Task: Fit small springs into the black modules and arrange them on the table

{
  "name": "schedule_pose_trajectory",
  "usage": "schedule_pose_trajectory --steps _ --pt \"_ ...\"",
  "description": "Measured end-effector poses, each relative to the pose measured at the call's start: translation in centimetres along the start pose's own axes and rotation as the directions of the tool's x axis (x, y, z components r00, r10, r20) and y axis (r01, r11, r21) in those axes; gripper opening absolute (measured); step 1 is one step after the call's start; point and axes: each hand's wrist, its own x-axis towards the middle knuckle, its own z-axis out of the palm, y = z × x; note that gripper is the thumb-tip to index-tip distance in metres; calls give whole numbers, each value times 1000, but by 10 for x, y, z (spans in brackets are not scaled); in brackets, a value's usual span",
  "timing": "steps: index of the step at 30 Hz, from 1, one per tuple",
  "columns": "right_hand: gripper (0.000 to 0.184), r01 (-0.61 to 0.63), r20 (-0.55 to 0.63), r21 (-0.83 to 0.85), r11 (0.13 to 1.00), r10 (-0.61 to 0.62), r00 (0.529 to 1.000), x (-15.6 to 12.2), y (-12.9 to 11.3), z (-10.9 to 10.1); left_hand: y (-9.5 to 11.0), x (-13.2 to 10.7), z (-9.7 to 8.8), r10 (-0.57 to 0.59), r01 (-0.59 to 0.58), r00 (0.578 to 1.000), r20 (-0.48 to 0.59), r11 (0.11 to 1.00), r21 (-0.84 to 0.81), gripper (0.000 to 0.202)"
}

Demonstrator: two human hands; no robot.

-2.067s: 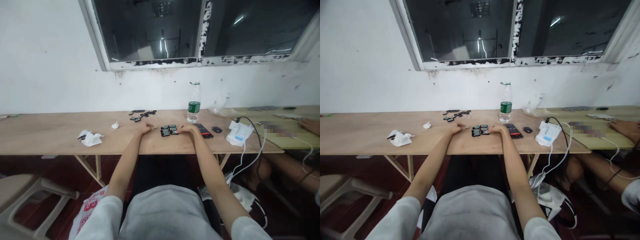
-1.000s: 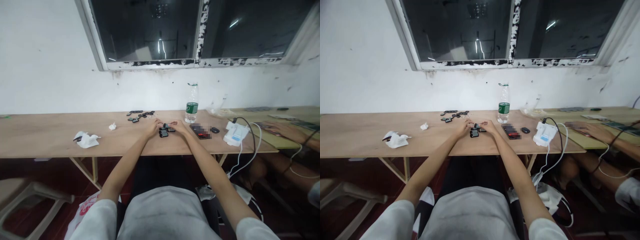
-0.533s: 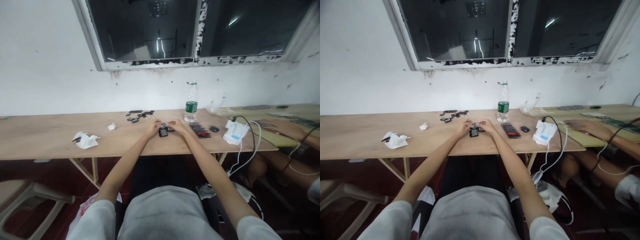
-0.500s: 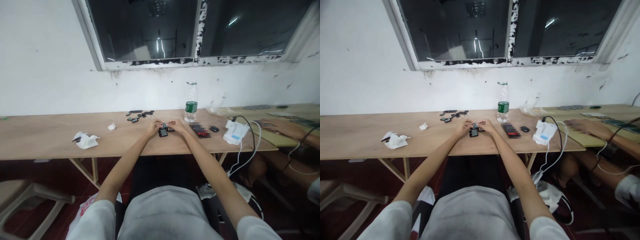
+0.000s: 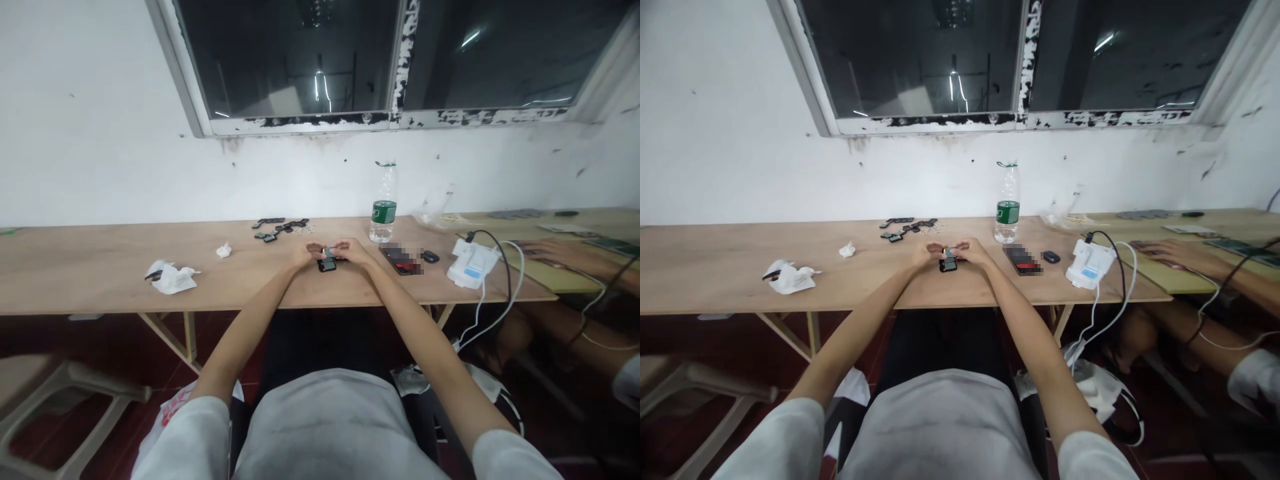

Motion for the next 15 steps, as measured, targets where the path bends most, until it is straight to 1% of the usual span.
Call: schedule_pose_trajectory --steps 3,5,6,8,10,13,15 --pt "28 9 -95 -60 998 -15 995 3 -1 -7 0 3 -6 46 -49 997 -56 998 -38 45" --pt "19 9 -169 -114 993 -29 985 3 -1 -15 -2 5 -15 70 -78 987 -142 995 -54 47" --pt "15 0 -186 -145 989 -27 982 3 -2 -19 -4 6 -19 74 -84 979 -188 996 -44 47" --pt "13 -34 -164 -224 974 -3 987 0 -3 -27 -8 7 -29 65 -67 958 -278 998 2 45" --pt "14 -67 -101 -318 946 37 994 -4 -5 -32 -12 7 -36 41 -26 940 -338 998 50 40" --pt "15 -84 -34 -435 897 77 996 -8 -7 -36 -17 8 -40 7 35 922 -386 994 102 33" --pt "15 -58 -9 -486 872 62 998 -9 -6 -37 -19 9 -42 -2 60 917 -399 989 132 31"
